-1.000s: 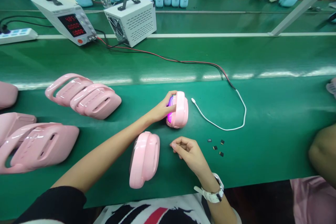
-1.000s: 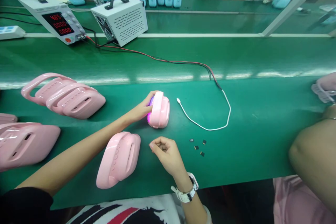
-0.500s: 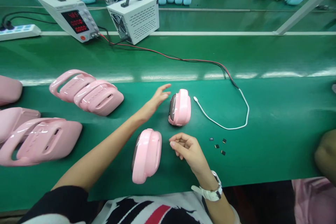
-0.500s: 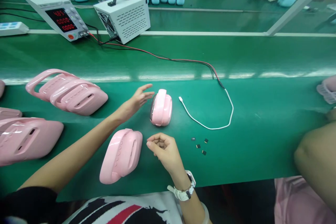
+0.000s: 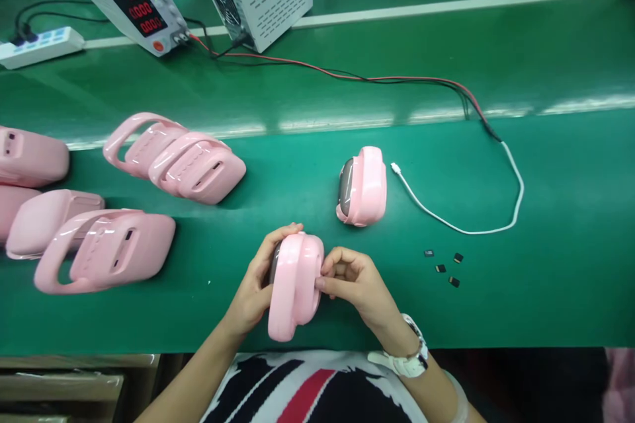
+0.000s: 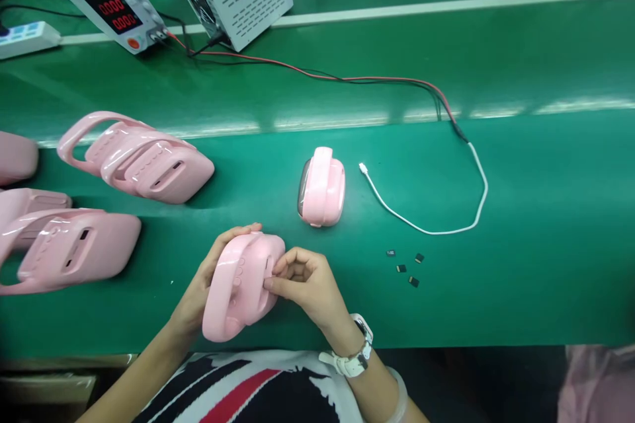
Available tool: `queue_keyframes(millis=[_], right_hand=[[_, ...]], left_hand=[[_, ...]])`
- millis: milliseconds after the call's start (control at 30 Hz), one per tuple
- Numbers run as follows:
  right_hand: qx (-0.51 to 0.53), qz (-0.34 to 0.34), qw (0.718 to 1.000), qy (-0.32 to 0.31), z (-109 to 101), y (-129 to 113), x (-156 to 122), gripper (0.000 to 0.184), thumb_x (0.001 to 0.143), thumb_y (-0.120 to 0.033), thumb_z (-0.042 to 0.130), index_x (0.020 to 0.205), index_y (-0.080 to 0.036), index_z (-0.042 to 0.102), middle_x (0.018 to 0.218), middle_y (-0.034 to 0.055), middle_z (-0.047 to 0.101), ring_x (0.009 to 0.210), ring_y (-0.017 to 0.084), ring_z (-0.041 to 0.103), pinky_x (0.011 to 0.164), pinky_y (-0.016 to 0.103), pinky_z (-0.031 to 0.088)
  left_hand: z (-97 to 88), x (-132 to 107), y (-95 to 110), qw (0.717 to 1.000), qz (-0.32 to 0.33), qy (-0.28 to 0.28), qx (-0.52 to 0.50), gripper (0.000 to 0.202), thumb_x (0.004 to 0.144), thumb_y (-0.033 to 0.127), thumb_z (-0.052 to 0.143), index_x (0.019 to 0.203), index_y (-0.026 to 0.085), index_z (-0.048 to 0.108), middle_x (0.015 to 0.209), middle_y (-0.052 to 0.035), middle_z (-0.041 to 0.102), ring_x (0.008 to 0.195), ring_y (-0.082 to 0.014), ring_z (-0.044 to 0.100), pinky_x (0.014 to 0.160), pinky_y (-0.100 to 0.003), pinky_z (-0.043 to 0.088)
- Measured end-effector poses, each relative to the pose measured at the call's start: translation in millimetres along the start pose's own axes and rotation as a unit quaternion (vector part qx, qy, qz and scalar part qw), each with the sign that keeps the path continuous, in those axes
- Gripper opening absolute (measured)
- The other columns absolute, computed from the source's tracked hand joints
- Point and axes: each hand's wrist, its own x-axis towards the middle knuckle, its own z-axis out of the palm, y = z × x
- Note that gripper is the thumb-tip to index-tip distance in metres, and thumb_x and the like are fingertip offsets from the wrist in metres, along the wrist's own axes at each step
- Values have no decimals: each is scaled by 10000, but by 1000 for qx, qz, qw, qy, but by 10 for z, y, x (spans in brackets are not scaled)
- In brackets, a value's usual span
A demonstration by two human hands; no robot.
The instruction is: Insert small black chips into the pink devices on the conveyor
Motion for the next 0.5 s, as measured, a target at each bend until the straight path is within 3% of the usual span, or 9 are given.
queue_keyframes(millis=[267,500], right_hand=[[33,-11,999,-3,21,-10,-10,347,479,-248,900,579,-151,582,583,-44,566,516,71,489,499,198,385],[-89,-4,996,5,1,-159,29,343,500,-251,886,538,-147,562,586,-33,564,565,99,514,551,229,409]], left_hand=[[47,3,27,1000,19,9,-12,436,805,246,619,1220,350,538,1339,42,497,1330,-201,350,1065,-224,318],[78,16,25,999,35,11,-2,419,828,231,559,1223,366,522,1320,58,488,1303,-183,359,1053,-217,308]])
